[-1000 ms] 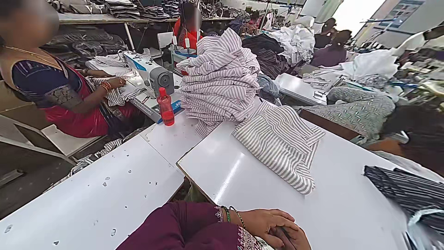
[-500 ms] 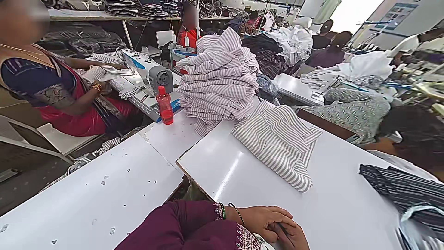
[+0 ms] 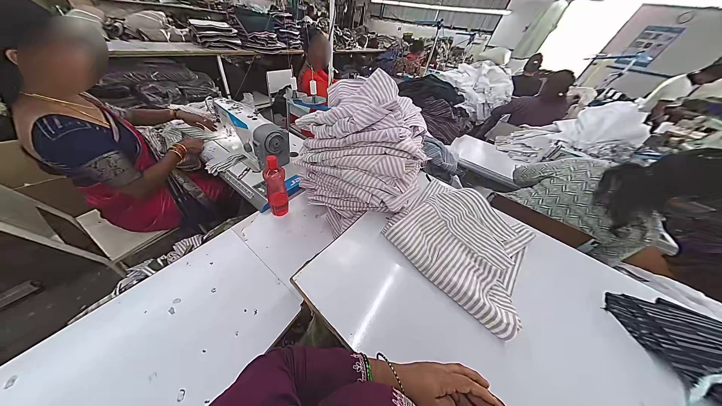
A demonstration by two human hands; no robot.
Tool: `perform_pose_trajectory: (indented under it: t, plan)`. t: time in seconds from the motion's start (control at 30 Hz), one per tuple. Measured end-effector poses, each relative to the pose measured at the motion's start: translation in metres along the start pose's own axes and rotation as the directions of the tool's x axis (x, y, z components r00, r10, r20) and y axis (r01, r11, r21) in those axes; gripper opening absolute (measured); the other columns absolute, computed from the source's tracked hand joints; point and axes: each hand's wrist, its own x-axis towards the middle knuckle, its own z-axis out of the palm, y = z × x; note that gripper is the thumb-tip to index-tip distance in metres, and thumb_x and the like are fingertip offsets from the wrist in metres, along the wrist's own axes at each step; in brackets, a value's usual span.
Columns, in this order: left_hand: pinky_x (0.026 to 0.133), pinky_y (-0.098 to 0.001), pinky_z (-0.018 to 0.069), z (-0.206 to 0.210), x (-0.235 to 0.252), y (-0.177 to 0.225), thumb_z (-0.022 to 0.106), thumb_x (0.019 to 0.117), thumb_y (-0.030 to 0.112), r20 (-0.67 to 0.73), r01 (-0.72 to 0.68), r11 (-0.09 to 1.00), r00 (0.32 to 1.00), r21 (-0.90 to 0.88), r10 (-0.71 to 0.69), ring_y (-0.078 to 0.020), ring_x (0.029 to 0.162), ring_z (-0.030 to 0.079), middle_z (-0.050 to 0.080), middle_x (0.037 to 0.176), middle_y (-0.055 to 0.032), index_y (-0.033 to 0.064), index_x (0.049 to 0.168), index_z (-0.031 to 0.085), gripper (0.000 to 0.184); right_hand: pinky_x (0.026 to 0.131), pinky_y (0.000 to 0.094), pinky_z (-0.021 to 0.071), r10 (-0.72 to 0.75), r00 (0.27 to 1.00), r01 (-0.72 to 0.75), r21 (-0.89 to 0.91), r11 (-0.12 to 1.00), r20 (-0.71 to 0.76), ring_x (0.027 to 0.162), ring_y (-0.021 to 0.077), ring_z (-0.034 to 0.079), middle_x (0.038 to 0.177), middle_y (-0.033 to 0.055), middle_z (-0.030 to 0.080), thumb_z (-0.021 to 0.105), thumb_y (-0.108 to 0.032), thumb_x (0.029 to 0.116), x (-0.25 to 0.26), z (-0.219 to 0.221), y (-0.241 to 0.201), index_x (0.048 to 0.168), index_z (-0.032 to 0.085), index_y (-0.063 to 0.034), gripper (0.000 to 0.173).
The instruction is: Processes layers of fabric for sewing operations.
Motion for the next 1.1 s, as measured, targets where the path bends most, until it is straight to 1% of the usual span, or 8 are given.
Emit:
perform_pose_trajectory:
  t: [0.13, 0.3, 0.4, 0.5, 0.7, 0.73, 0.87, 1.1]
  plan:
    - [0.114, -0.0477, 0.04, -0.003, 0.002, 0.004, 0.05, 0.0856, -0.016, -0.001, 0.005, 0.999, 1.0, -0.031, -0.005, -0.0471, 0.136, 0.049, 0.049, 0.144, -0.0377, -0.0174, 0.132, 0.057, 0.047, 0.086, 0.0377, 0.0567, -0.009, 1.0, 0.009, -0.002, 1.0, -0.011, 0.087, 0.0252, 0.073, 0.09, 0.0249, 0.074, 0.059, -0.019, 0.0969, 0.0, 0.0, 0.003, 0.089, 0.073, 0.0139, 0.036]
    - [0.112, -0.0475, 0.0425, -0.002, 0.001, -0.002, 0.053, 0.0859, -0.015, -0.018, -0.006, 0.999, 1.0, -0.046, 0.006, -0.0462, 0.134, 0.051, 0.05, 0.143, -0.0377, -0.017, 0.132, 0.057, 0.047, 0.087, 0.0391, 0.0565, -0.032, 0.999, 0.032, -0.019, 0.999, -0.009, 0.089, 0.0272, 0.073, 0.092, 0.026, 0.074, 0.058, -0.018, 0.0977, -0.001, 0.001, 0.014, 0.091, 0.074, 0.0141, 0.036]
    - [0.113, -0.0482, 0.0407, -0.003, 0.001, 0.001, 0.054, 0.084, -0.015, -0.016, 0.008, 0.999, 1.0, -0.05, -0.008, -0.0462, 0.136, 0.05, 0.05, 0.143, -0.0376, -0.0163, 0.133, 0.057, 0.049, 0.089, 0.0341, 0.0566, -0.041, 0.999, 0.041, 0.008, 0.999, -0.016, 0.089, 0.0233, 0.073, 0.092, 0.0247, 0.075, 0.058, -0.014, 0.0963, -0.001, 0.002, 0.015, 0.091, 0.074, 0.014, 0.033]
    - [0.113, -0.0475, 0.04, -0.005, 0.001, -0.001, 0.057, 0.084, -0.014, -0.004, 0.009, 0.999, 1.0, -0.052, -0.009, -0.0465, 0.136, 0.049, 0.049, 0.144, -0.0378, -0.017, 0.133, 0.057, 0.049, 0.09, 0.0393, 0.0559, -0.01, 1.0, 0.009, 0.017, 1.0, 0.009, 0.09, 0.0287, 0.073, 0.093, 0.0263, 0.074, 0.058, -0.012, 0.096, 0.001, 0.001, 0.005, 0.091, 0.073, 0.015, 0.031]
    - [0.116, -0.0474, 0.0385, -0.002, 0.002, -0.01, 0.061, 0.0895, -0.001, 0.014, -0.028, 0.999, 1.0, -0.025, 0.028, -0.0445, 0.137, 0.05, 0.05, 0.144, -0.0363, -0.0166, 0.132, 0.057, 0.045, 0.085, 0.0344, 0.0575, -0.058, 0.996, 0.055, -0.047, 0.997, -0.068, 0.086, 0.0193, 0.074, 0.087, 0.0171, 0.076, 0.059, -0.017, 0.0938, -0.005, 0.006, 0.015, 0.084, 0.077, 0.0068, 0.031]
    - [0.116, -0.0472, 0.039, -0.002, 0.002, -0.011, 0.06, 0.0905, -0.001, 0.011, -0.025, 0.999, 1.0, -0.026, 0.025, -0.0438, 0.136, 0.05, 0.05, 0.144, -0.0357, -0.016, 0.132, 0.057, 0.044, 0.086, 0.0305, 0.0573, -0.063, 0.995, 0.059, -0.043, 0.997, -0.078, 0.088, 0.0153, 0.073, 0.087, 0.0147, 0.076, 0.059, -0.019, 0.0946, -0.005, 0.006, 0.016, 0.084, 0.077, 0.0049, 0.032]
    - [0.116, -0.0461, 0.0382, -0.006, 0.001, -0.004, 0.057, 0.0942, -0.003, 0.018, -0.008, 1.0, 1.0, -0.027, 0.008, -0.0438, 0.137, 0.049, 0.05, 0.143, -0.0359, -0.0162, 0.132, 0.057, 0.041, 0.086, 0.0257, 0.0564, -0.037, 0.994, 0.039, 0.009, 0.999, -0.103, 0.088, 0.0092, 0.072, 0.086, 0.0112, 0.077, 0.06, -0.02, 0.0935, -0.005, 0.01, 0.02, 0.083, 0.078, 0.0031, 0.031]
    - [0.114, -0.0463, 0.0407, -0.007, 0.002, 0.0, 0.056, 0.0935, -0.006, 0.012, 0.0, 0.999, 1.0, -0.032, 0.0, -0.045, 0.135, 0.051, 0.051, 0.142, -0.0366, -0.0168, 0.132, 0.057, 0.04, 0.089, 0.0354, 0.0566, -0.038, 0.997, 0.038, 0.007, 0.999, -0.063, 0.091, 0.0208, 0.073, 0.091, 0.0181, 0.076, 0.06, -0.016, 0.0933, -0.005, 0.006, 0.016, 0.087, 0.076, 0.0087, 0.031]
